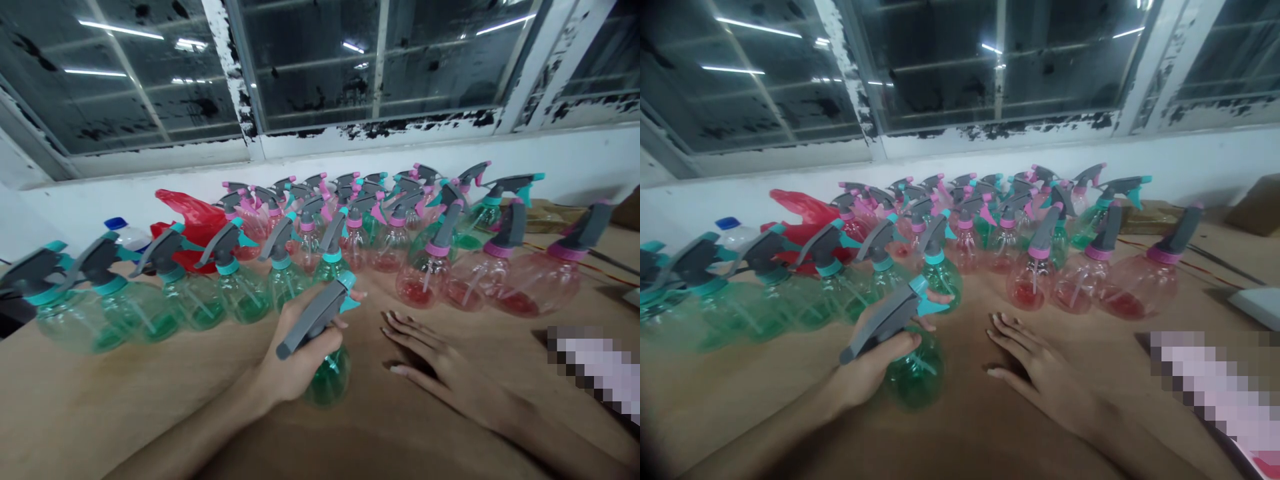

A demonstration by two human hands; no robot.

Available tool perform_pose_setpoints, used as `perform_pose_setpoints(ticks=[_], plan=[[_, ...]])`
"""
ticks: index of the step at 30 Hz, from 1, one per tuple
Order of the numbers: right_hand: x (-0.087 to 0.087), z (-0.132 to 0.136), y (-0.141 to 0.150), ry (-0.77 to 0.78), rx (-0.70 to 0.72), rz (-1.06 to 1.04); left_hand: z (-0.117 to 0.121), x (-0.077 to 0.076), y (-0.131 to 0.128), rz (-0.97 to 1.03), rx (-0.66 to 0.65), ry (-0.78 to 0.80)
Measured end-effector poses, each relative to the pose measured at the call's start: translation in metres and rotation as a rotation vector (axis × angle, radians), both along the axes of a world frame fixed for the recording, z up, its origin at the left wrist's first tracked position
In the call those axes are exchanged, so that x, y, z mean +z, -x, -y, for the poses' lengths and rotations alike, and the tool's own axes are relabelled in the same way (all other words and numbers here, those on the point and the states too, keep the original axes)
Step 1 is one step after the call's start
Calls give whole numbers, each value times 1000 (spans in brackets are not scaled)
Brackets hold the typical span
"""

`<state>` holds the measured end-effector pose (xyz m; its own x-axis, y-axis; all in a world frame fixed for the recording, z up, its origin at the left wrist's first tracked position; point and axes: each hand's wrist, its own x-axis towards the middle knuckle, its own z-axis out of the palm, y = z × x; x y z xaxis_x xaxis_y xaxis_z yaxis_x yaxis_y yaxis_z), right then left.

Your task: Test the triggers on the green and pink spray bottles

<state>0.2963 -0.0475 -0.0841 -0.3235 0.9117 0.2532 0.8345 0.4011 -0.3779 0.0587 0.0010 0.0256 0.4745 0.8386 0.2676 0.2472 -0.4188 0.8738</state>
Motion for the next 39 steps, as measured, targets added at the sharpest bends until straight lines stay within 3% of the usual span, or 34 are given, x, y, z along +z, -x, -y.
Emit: perform_pose_setpoints(ticks=[9, 19, 31, 39], plan=[[1, 1, -2, 12, 11, 19, -3, 3, 1, -27, -16, -81], [-1, 0, -1, -23, 10, 5, -2, 2, 4, -53, -23, -54], [-3, -1, -3, -32, 47, -31, 0, -11, -1, 21, 167, -36], [6, 4, 3, 18, 53, -63, 0, -16, -9, 42, 182, -56]])
